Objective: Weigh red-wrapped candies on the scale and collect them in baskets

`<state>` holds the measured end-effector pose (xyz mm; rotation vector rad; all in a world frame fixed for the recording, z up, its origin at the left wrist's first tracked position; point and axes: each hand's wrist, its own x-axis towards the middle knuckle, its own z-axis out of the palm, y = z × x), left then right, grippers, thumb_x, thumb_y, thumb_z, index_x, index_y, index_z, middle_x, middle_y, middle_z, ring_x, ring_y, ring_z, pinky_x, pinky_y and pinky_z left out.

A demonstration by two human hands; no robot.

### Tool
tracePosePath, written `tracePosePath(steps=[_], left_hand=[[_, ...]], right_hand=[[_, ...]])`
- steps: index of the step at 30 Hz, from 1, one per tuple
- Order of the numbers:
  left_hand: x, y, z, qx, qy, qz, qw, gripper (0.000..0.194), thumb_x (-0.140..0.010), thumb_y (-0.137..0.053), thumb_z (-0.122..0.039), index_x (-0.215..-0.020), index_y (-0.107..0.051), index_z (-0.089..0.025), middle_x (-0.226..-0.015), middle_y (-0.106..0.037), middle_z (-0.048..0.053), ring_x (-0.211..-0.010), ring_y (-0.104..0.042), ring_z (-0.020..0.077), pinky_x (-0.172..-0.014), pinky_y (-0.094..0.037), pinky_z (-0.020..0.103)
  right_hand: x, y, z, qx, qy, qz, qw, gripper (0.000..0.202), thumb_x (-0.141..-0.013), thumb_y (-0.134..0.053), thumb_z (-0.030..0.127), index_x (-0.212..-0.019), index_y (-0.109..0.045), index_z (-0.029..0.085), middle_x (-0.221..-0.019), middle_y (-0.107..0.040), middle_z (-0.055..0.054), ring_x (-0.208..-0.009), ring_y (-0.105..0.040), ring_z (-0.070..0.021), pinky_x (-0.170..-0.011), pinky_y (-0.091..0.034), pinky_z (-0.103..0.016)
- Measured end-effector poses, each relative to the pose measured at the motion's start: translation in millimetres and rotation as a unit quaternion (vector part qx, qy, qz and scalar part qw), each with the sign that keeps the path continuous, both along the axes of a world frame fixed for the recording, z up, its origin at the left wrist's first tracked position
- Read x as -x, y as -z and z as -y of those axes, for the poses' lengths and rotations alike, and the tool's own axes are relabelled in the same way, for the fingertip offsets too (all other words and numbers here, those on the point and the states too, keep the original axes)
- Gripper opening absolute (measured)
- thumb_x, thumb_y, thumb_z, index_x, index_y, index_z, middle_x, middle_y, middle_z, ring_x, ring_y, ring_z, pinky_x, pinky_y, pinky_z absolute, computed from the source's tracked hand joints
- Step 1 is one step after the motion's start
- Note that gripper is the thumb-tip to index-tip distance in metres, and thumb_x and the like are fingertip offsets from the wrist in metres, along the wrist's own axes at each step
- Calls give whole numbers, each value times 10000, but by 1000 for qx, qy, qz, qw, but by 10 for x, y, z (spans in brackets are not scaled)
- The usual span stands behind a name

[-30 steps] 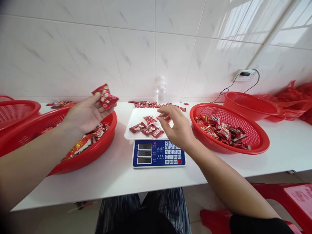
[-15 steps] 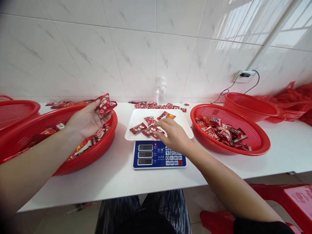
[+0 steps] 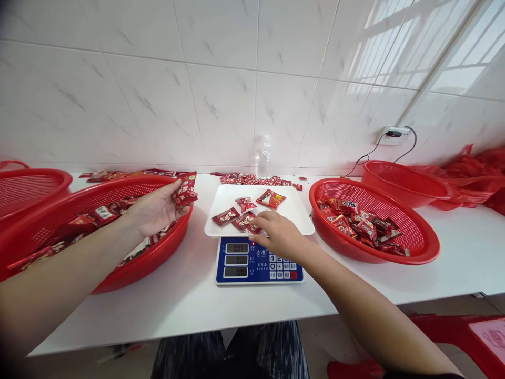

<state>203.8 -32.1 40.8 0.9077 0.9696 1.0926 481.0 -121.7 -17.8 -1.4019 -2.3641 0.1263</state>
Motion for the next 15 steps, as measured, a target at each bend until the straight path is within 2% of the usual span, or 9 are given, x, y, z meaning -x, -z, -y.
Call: tracePosePath(steps=[5, 10, 15], left_hand=[[10, 1, 17, -6, 10, -8, 1000, 143, -886, -560, -268, -921, -662, -173, -810, -675, 13, -653, -633, 102, -489, -500, 188], [8, 3, 29, -11, 14, -13, 1000, 134, -882, -565, -266, -912, -663, -180, -812, -671, 11, -643, -617, 94, -475, -487, 178], [10, 7, 32, -10, 25, -18, 999, 132, -887, -557, -272, -901, -660, -190, -791, -672, 6, -629, -609, 92, -463, -477, 175]], right_hand=[[-130, 100, -101, 14, 23, 3, 1000, 243, -910, -511, 349, -1109, -613, 255, -1173, -587, -64, -1093, -550, -214, -911, -477, -394], [-272, 81, -190, 19, 78, 14, 997, 223, -910, -493, 332, -1042, -645, 237, -1146, -604, -70, -1064, -558, -229, -912, -465, -420], [-112, -24, -350, -21, 79, 2, 997, 267, -917, -485, 349, -1109, -611, 214, -1164, -605, -89, -1099, -547, -222, -925, -442, -382]])
